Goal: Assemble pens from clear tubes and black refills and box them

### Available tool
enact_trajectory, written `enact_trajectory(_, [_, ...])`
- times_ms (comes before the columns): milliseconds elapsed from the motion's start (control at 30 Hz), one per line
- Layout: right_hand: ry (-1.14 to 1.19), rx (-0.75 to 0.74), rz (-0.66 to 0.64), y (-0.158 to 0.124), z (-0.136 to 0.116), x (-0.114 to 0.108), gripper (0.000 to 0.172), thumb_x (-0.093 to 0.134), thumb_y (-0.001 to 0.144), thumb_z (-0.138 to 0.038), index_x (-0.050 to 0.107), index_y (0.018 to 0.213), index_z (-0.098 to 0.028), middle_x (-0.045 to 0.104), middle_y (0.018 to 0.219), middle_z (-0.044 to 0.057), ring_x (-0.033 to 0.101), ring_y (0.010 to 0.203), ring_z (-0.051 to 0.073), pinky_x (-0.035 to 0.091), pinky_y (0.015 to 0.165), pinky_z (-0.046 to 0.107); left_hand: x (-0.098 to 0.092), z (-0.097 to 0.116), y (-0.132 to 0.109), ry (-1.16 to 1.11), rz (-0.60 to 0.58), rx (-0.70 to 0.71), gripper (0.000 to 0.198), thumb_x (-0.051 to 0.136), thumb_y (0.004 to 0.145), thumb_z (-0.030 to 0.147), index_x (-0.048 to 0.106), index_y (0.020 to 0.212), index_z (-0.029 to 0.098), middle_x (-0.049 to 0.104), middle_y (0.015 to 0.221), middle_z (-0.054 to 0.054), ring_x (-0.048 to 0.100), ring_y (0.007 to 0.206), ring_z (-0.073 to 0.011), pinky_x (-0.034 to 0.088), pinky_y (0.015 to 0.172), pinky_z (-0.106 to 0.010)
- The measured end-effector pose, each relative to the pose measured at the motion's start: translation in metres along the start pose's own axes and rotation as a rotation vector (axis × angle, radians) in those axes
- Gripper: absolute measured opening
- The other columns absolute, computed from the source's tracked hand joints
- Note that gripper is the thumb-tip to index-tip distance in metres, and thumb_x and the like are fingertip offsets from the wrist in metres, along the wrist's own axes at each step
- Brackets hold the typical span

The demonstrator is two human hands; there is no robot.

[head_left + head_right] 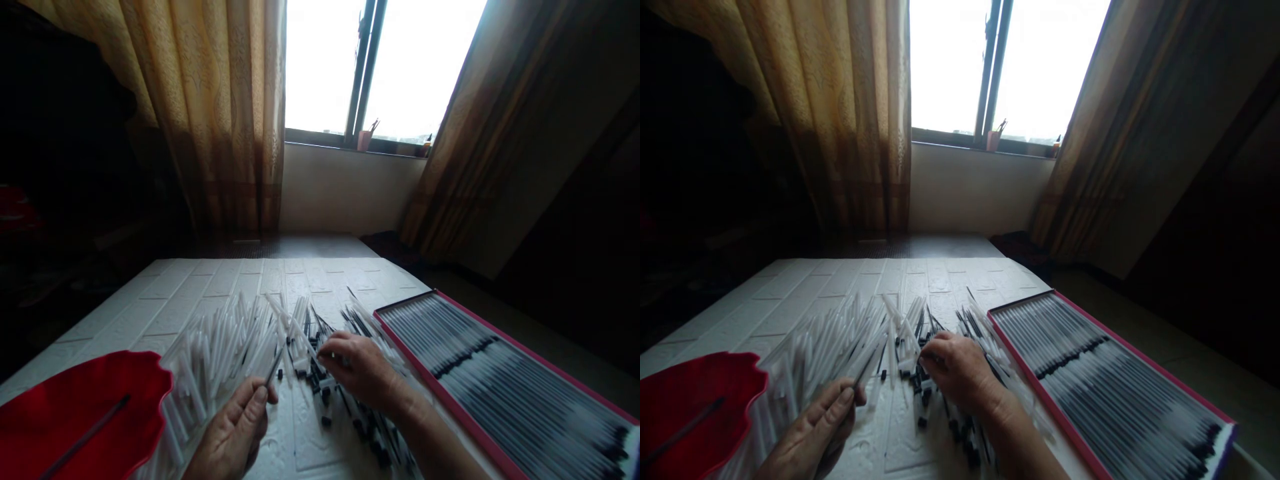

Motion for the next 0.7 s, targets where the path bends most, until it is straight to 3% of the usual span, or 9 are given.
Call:
enact_trajectory(100, [-0.016,-0.012,-0.012,0.0,-0.005,0.003,0.014,0.059,0.085,-0.02,0.073,0.082,-0.021,0.069,0.086,0.003,0.064,0.075,0.015,0.043,0.068,0.022,-0.002,-0.002,0.0,0.062,0.017,0.032,0.054,0.064,0.069,0.073,0.06,0.08,0.019,0.023,0.05,0.013,0.016,0.041,-0.0038,0.011,0.038,-0.013])
enact_trajectory(233, [-0.067,0.09,0.011,0.0,0.003,-0.01,0.016,0.058,0.085,-0.02,0.073,0.086,-0.021,0.069,0.086,0.004,0.064,0.075,0.015,0.043,0.068,0.023,-0.008,-0.008,0.0,0.123,0.036,0.041,0.054,0.066,0.068,0.072,0.063,0.081,0.02,0.029,0.05,0.011,0.024,0.042,-0.0054,0.016,0.038,-0.014])
enact_trajectory(367, [-0.092,0.132,-0.111,-0.004,0.011,-0.019,0.014,0.061,0.081,-0.019,0.074,0.081,-0.021,0.07,0.08,0.002,0.063,0.069,0.014,0.041,0.063,0.022,-0.01,-0.012,0.0,0.119,0.085,0.062,0.053,0.069,0.064,0.072,0.066,0.081,0.022,0.036,0.051,0.008,0.033,0.043,-0.0076,0.028,0.038,-0.015])
enact_trajectory(500, [-0.119,0.099,-0.259,-0.008,0.005,-0.009,0.012,0.066,0.077,-0.023,0.076,0.084,-0.026,0.069,0.082,-0.001,0.063,0.072,0.014,0.04,0.065,0.021,-0.008,-0.011,0.001,0.154,0.079,0.077,0.053,0.068,0.066,0.072,0.065,0.084,0.022,0.039,0.053,0.008,0.037,0.047,-0.0079,0.033,0.042,-0.014])
enact_trajectory(600, [-0.179,0.074,-0.291,-0.009,-0.001,-0.001,0.015,0.068,0.076,-0.024,0.075,0.089,-0.027,0.068,0.087,0.0,0.064,0.078,0.016,0.04,0.068,0.022,-0.006,-0.011,0.002,0.265,0.008,0.104,0.054,0.061,0.071,0.073,0.064,0.088,0.021,0.044,0.056,0.006,0.042,0.05,-0.0098,0.036,0.046,-0.016])
enact_trajectory(700, [-0.198,0.061,-0.286,-0.008,-0.004,0.0,0.013,0.067,0.076,-0.021,0.074,0.086,-0.025,0.067,0.088,0.001,0.062,0.076,0.016,0.04,0.067,0.023,-0.006,-0.008,-0.001,0.419,0.016,0.158,0.053,0.055,0.078,0.072,0.064,0.092,0.021,0.051,0.06,0.004,0.047,0.054,-0.0126,0.039,0.051,-0.019])
Point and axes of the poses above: each hand's wrist, its own y-axis towards the middle knuckle, its own x-axis out of the palm, z = x × y, the point moved 4 cm from there along y, towards the middle knuckle
